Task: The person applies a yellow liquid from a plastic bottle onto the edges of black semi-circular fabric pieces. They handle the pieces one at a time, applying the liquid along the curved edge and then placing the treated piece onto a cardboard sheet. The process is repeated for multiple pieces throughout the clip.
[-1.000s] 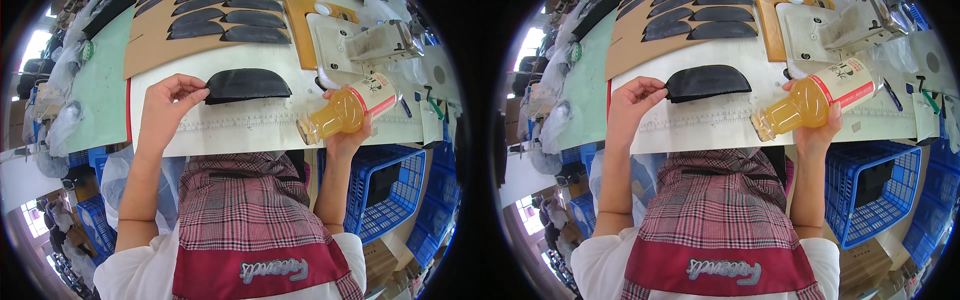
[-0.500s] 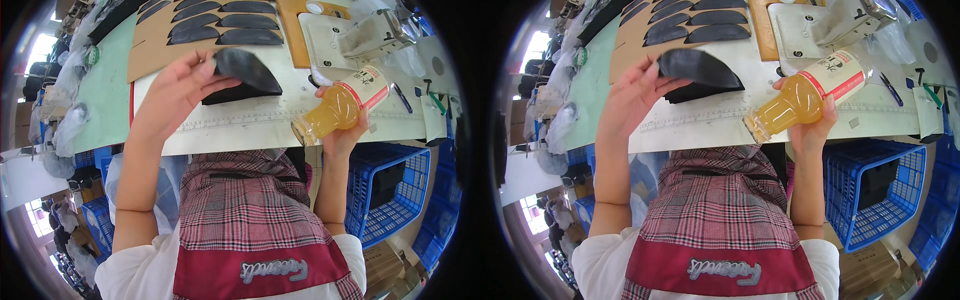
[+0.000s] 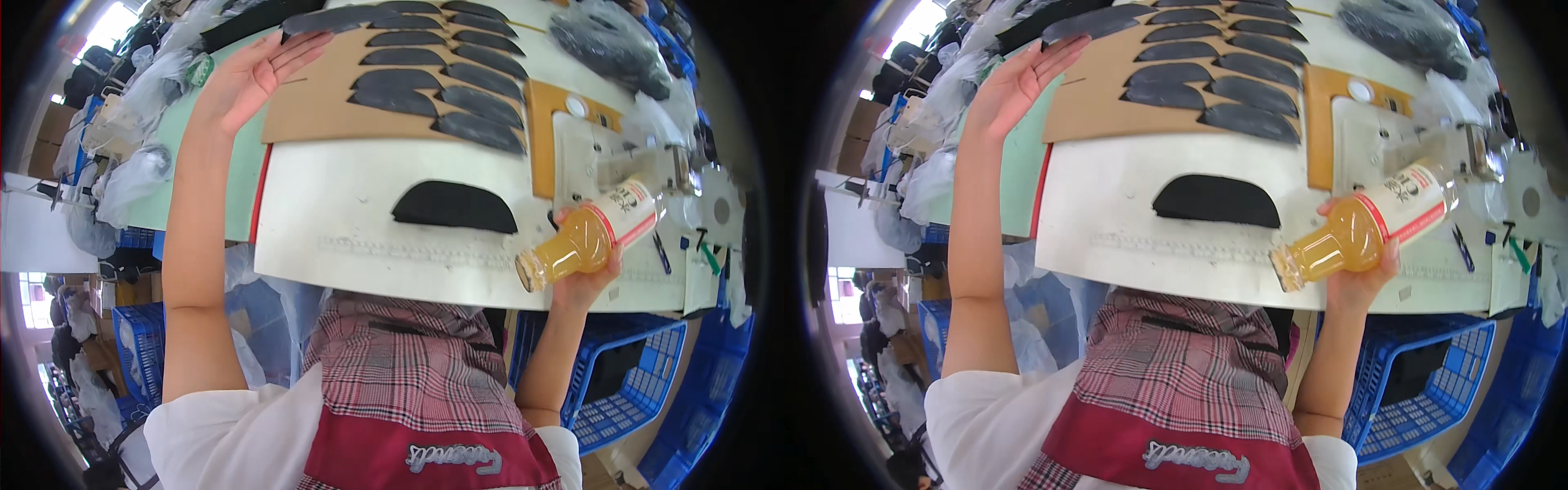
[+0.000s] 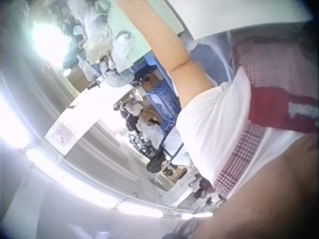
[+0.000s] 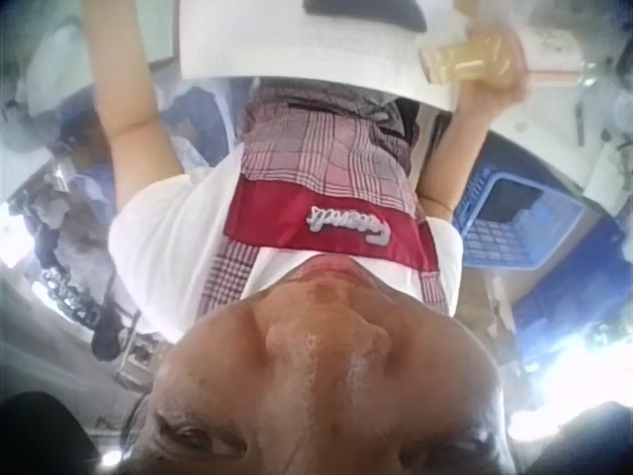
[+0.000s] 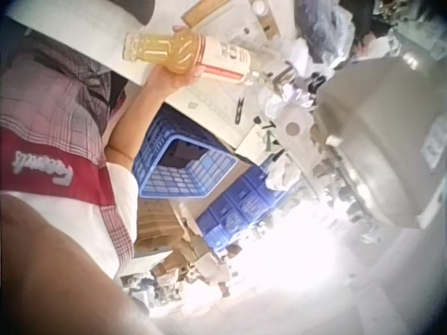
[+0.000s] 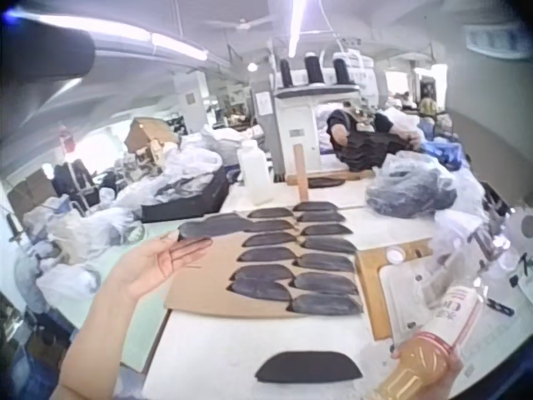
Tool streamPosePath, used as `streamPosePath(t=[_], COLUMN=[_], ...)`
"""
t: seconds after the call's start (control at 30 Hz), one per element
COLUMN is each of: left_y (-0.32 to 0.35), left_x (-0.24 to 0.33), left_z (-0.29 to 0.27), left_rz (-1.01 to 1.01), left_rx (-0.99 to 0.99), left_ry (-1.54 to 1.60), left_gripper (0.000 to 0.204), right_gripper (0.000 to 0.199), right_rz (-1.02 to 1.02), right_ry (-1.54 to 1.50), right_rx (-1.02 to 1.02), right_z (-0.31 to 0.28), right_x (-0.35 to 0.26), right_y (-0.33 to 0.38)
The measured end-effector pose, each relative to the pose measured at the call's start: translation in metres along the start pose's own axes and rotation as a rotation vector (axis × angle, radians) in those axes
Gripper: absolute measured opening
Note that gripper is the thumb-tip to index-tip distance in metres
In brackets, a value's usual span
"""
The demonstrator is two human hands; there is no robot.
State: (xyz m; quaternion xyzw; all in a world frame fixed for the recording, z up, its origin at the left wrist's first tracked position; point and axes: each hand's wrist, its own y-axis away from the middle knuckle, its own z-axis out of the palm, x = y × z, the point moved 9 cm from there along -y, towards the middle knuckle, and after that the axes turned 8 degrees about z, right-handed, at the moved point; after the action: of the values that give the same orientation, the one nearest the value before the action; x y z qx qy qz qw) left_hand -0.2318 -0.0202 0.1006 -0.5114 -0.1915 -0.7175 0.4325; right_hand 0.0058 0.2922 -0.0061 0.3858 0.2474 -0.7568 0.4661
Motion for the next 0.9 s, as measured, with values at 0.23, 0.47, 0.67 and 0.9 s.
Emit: streamPosePath(t=[0.23, 0.47, 0.67, 0.9], left_y=[-0.063, -0.109, -0.088, -0.070], left_x=[-0.016, -0.033, -0.057, -0.056], left_z=[-0.098, -0.100, -0.148, -0.197], left_rz=[-0.049, -0.033, -0.192, -0.320], left_rx=[-0.008, -0.124, -0.054, 0.159], left_ry=[-0.043, 0.011, -0.102, -0.536], left_gripper=[0.039, 0.037, 0.030, 0.029], right_gripper=[0.068, 0.069, 0.066, 0.069], right_rz=[0.027, 0.028, 0.026, 0.053], right_ry=[0.010, 0.175, 0.206, 0.188], right_rx=[0.031, 0.173, 0.196, 0.175], right_z=[-0.012, -0.018, 0.000, -0.001], right_x=[0.014, 0.017, 0.017, 0.018], right_y=[-0.016, -0.011, -0.012, -0.013])
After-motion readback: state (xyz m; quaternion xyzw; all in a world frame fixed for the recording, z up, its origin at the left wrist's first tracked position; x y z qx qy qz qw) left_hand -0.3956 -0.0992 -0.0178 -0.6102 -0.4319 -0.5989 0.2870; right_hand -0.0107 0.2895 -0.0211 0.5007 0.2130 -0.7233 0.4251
